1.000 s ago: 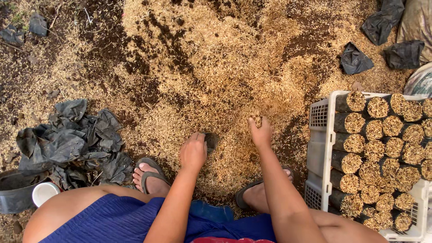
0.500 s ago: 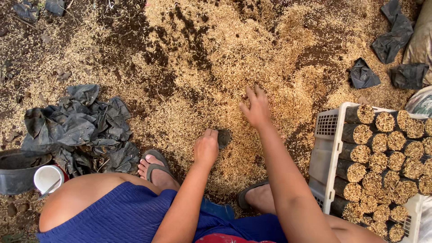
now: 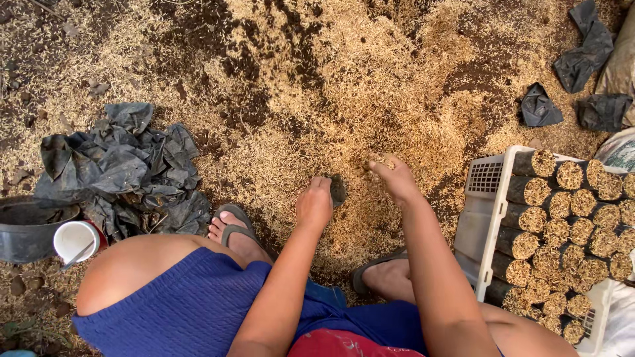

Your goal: The person fills small black plastic nursery bags with a loose, light-brown substrate from a large pile on the ground. They pack the material into each bag by hand, fold the top, and place the filled bags into a white plastic crate.

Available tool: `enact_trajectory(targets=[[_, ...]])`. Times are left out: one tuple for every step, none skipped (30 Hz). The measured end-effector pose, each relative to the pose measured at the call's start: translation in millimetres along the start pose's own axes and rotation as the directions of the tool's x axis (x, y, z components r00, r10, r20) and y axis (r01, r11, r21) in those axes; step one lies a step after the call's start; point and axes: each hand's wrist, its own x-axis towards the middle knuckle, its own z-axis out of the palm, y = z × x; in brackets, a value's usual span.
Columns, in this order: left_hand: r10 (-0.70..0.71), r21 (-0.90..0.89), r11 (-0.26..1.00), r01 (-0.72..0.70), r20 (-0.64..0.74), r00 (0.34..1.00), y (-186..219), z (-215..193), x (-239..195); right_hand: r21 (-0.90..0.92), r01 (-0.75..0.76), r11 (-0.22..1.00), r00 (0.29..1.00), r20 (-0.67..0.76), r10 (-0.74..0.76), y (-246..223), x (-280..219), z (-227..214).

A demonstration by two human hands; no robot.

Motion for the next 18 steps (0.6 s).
enact_trajectory(targets=[[-0.003, -0.003, 1.000, 0.003, -0.001, 1.000, 0.9, 1.2, 0.3, 0.069, -0.077, 0.995, 0.992, 0.101, 0.070, -5.1, -11.0, 1.0], [-0.003, -0.004, 1.000, 0.003, -0.001, 1.000, 1.5, 2.6, 0.3, 0.132, -0.159, 0.978, 0.970, 0.204, 0.130, -8.3, -21.4, 6.2], [-0.003, -0.005, 1.000, 0.003, -0.001, 1.000, 2.1, 4.1, 0.0, 0.135, -0.169, 0.976, 0.964, 0.227, 0.136, -10.7, -29.4, 16.5], [-0.015, -0.005, 1.000, 0.015, 0.011, 1.000, 3.1, 5.4, 1.3, 0.139, -0.177, 0.974, 0.959, 0.248, 0.139, -13.5, -34.6, 28.6], [-0.028, -0.004, 1.000, 0.028, 0.022, 0.999, 3.7, 6.6, 2.4, 0.143, -0.185, 0.972, 0.953, 0.269, 0.142, -16.1, -37.7, 38.0], [-0.039, -0.003, 0.999, 0.039, 0.035, 0.999, 3.5, 8.0, 2.6, 0.085, -0.188, 0.978, 0.954, 0.253, 0.162, -17.9, -39.4, 44.8], [-0.033, -0.012, 0.999, 0.033, 0.009, 0.999, 2.8, 9.3, 2.3, 0.026, -0.192, 0.981, 0.955, 0.236, 0.181, -19.0, -39.9, 51.4], [-0.029, -0.022, 0.999, 0.028, -0.019, 0.999, 2.5, 10.7, 1.7, -0.034, -0.195, 0.980, 0.956, 0.218, 0.198, -20.2, -40.0, 54.8], [-0.024, -0.031, 0.999, 0.023, -0.047, 0.999, 2.0, 12.2, 1.4, -0.036, -0.193, 0.981, 0.959, 0.202, 0.196, -20.7, -40.3, 57.4], [-0.020, -0.026, 0.999, 0.019, -0.043, 0.999, 0.5, 13.5, 0.6, -0.037, -0.192, 0.981, 0.963, 0.188, 0.196, -19.9, -41.4, 61.2], [-0.015, -0.022, 1.000, 0.015, -0.038, 0.999, -1.2, 14.8, 0.0, -0.038, -0.191, 0.981, 0.965, 0.173, 0.195, -19.2, -42.6, 62.7], [-0.013, -0.017, 1.000, 0.012, -0.035, 0.999, -3.0, 15.8, -0.1, -0.022, -0.159, 0.987, 0.965, 0.208, 0.160, -18.8, -43.7, 63.6], [-0.003, 0.018, 1.000, 0.003, -0.020, 1.000, -4.2, 16.9, 0.0, -0.005, -0.127, 0.992, 0.962, 0.241, 0.124, -18.3, -44.8, 64.3], [0.006, 0.053, 0.999, -0.006, -0.005, 1.000, -5.5, 17.8, 0.2, 0.014, -0.095, 0.995, 0.958, 0.274, 0.087, -17.9, -45.1, 65.0], [0.015, 0.088, 0.996, -0.016, 0.011, 1.000, -6.4, 18.5, 0.6, -0.056, -0.053, 0.997, 0.967, 0.245, 0.065, -17.3, -44.7, 64.3], [0.036, 0.087, 0.996, -0.034, -0.019, 0.999, -6.6, 19.1, 0.9, -0.125, -0.014, 0.992, 0.975, 0.217, 0.041, -15.7, -44.1, 60.7], [0.056, 0.085, 0.995, -0.052, -0.050, 0.997, -6.3, 19.5, 1.2, -0.194, 0.023, 0.981, 0.982, 0.190, 0.015, -13.8, -41.9, 57.1], [0.076, 0.085, 0.994, -0.070, -0.078, 0.994, -6.5, 19.3, 0.0, -0.189, 0.025, 0.982, 0.989, 0.149, 0.003, -10.7, -38.8, 53.5]])
